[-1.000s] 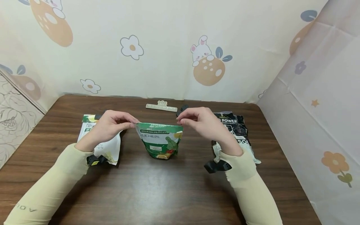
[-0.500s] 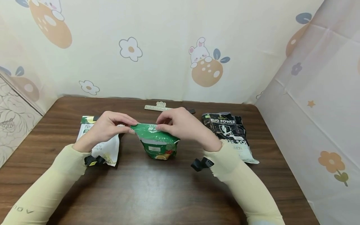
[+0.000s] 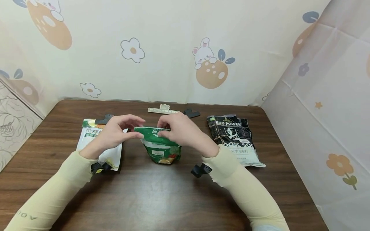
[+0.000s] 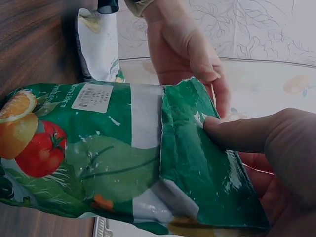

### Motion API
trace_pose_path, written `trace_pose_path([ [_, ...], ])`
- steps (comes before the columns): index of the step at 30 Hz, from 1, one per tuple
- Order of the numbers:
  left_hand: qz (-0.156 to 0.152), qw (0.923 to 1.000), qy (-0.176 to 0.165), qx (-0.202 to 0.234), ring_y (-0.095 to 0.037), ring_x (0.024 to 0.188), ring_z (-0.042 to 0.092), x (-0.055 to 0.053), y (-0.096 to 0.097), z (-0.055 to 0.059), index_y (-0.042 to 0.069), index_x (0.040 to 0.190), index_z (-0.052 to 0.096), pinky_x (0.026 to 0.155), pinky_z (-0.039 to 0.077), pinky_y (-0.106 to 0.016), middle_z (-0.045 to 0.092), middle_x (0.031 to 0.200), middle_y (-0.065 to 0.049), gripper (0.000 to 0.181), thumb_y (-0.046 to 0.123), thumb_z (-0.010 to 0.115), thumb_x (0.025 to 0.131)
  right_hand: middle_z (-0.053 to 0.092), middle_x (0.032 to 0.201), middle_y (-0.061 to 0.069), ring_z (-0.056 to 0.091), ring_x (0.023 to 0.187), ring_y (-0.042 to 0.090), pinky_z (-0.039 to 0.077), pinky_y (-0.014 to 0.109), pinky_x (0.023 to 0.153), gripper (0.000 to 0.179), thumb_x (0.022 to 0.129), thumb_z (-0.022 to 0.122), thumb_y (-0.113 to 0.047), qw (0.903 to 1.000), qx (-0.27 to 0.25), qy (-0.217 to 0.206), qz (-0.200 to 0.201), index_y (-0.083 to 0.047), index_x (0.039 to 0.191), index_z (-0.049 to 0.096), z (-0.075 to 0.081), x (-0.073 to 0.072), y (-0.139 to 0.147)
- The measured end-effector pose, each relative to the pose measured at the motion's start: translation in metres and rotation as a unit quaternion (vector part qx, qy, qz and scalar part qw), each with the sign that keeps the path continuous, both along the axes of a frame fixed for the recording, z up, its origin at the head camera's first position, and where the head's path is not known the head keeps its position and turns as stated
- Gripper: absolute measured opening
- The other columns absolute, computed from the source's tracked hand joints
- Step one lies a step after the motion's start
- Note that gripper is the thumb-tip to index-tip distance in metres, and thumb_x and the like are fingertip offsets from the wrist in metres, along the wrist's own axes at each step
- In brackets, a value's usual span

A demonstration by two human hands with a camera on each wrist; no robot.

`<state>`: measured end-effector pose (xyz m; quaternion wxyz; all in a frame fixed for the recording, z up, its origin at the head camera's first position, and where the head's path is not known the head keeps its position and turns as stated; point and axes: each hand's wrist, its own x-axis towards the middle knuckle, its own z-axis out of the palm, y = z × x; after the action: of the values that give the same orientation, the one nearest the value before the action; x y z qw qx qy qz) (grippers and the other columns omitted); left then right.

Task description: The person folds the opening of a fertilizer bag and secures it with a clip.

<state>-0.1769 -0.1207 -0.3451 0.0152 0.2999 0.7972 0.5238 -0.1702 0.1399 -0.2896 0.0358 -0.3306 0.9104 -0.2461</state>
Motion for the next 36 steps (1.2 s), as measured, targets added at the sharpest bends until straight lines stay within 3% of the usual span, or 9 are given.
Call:
trace_pose_path([
  [9, 0.028, 0.9995, 0.014, 0.008, -0.014, 0.083, 0.06, 0.001, 0.014, -0.006, 0.019, 0.099, 0.076, 0.068, 0.052, -0.038, 0.069, 0.094, 0.007, 0.013, 0.023, 0.079, 0.088, 0.069, 0.091, -0.008, 0.062, 0.084, 0.009, 0.051, 0.033, 0.078, 0.014, 0.089, 0.077, -0.023, 0.9994, 0.026, 0.022, -0.005, -0.016, 0.101, 0.073, 0.004, 0.002, -0.016],
  [16, 0.034, 0.9993, -0.001, 0.017, -0.016, 0.079, 0.064, 0.002, 0.016, -0.009, 0.016, 0.1, 0.075, 0.069, 0.054, -0.035, 0.071, 0.094, 0.004, 0.013, 0.02, 0.078, 0.088, 0.069, 0.09, -0.008, 0.061, 0.081, 0.009, 0.05, 0.033, 0.077, 0.012, 0.092, 0.075, -0.025, 0.9974, 0.048, 0.054, -0.001, -0.016, 0.1, 0.074, 0.003, 0.003, -0.03],
  [28, 0.046, 0.9988, 0.014, -0.001, -0.018, 0.065, 0.058, 0.006, 0.014, -0.008, 0.016, 0.098, 0.077, 0.058, 0.049, -0.032, 0.072, 0.089, 0.005, 0.01, 0.02, 0.078, 0.089, 0.069, 0.087, -0.009, 0.061, 0.078, 0.008, 0.05, 0.032, 0.074, 0.007, 0.092, 0.074, -0.023, 0.9976, 0.045, 0.053, -0.011, -0.017, 0.096, 0.074, -0.001, 0.004, -0.03],
  [36, 0.051, 0.9986, -0.005, -0.015, -0.033, 0.067, 0.061, 0.007, 0.013, -0.008, 0.017, 0.097, 0.077, 0.058, 0.048, -0.032, 0.072, 0.085, 0.006, 0.011, 0.024, 0.079, 0.088, 0.068, 0.083, -0.01, 0.06, 0.075, 0.007, 0.05, 0.03, 0.069, 0.007, 0.091, 0.075, -0.024, 0.9987, 0.033, 0.032, -0.022, -0.017, 0.093, 0.073, -0.004, 0.006, -0.018],
])
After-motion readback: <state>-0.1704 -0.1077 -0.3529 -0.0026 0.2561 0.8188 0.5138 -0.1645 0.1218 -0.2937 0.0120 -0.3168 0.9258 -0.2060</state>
